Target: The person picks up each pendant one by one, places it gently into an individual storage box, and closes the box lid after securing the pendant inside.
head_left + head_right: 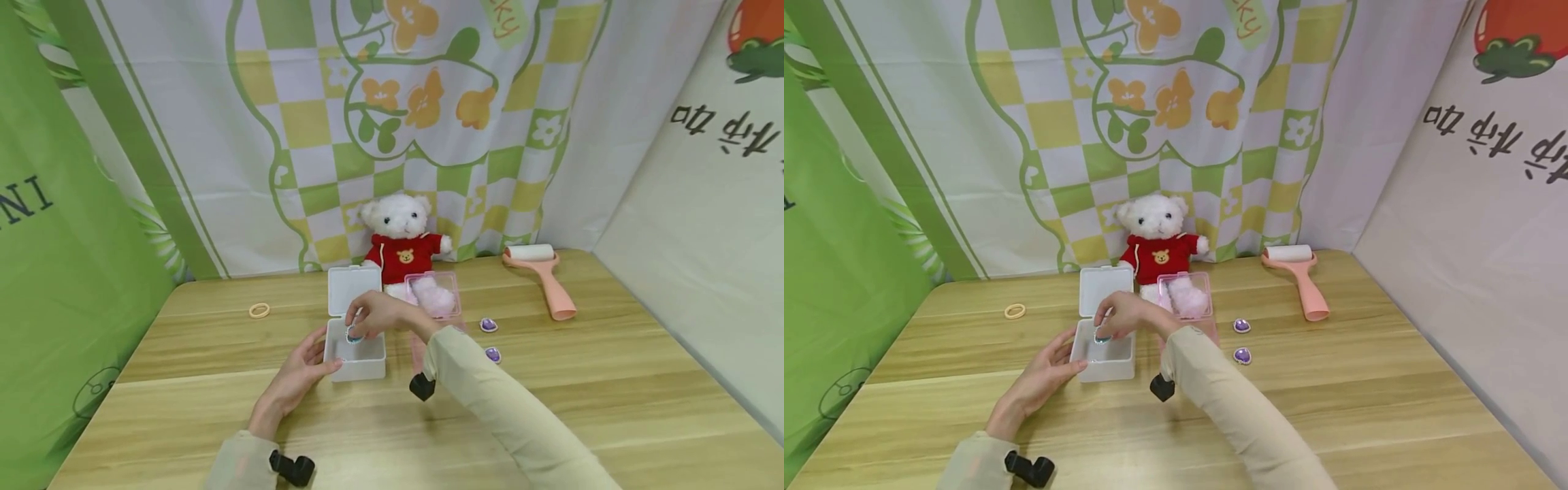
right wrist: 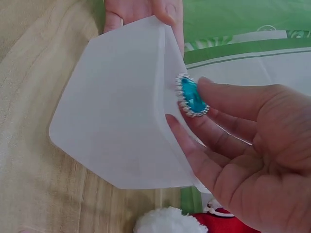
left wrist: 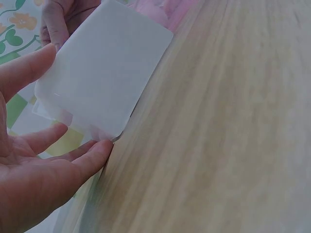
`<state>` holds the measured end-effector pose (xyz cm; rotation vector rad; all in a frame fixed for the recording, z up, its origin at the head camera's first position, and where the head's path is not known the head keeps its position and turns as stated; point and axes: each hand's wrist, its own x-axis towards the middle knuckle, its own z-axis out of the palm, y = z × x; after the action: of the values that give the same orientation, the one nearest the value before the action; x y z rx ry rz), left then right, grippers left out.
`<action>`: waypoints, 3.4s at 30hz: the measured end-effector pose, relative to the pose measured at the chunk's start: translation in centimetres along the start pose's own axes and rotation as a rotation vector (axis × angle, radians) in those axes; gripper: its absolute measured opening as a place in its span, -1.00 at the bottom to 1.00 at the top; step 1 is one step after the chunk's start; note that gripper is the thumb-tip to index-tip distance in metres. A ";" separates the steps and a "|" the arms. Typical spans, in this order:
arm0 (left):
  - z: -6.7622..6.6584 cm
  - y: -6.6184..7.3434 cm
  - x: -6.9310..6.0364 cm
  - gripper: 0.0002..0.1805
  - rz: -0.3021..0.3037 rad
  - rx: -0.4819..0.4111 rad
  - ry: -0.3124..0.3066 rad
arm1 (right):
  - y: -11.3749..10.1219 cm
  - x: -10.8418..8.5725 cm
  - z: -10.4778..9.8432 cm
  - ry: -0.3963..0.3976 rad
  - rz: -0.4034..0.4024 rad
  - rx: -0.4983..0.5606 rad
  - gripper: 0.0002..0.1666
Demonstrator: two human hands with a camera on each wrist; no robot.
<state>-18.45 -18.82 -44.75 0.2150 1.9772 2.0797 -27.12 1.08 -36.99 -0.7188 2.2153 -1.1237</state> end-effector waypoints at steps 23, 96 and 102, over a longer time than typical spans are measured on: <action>0.1 0.1 -0.1 -0.16 0.001 0.027 0.005 | -0.3 1.2 1.0 -0.011 0.043 -0.426 -0.89; 16.5 1.5 2.9 -0.14 0.255 0.459 0.243 | 13.3 -16.6 -9.5 0.500 0.003 0.193 -0.61; 17.1 0.1 4.0 -0.05 0.247 0.394 0.264 | 15.5 -16.5 -9.6 0.544 0.033 0.184 -0.61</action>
<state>-17.41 -1.31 -43.88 0.2847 2.6357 1.9130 -25.18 25.22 -41.39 -0.3184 2.4923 -1.6307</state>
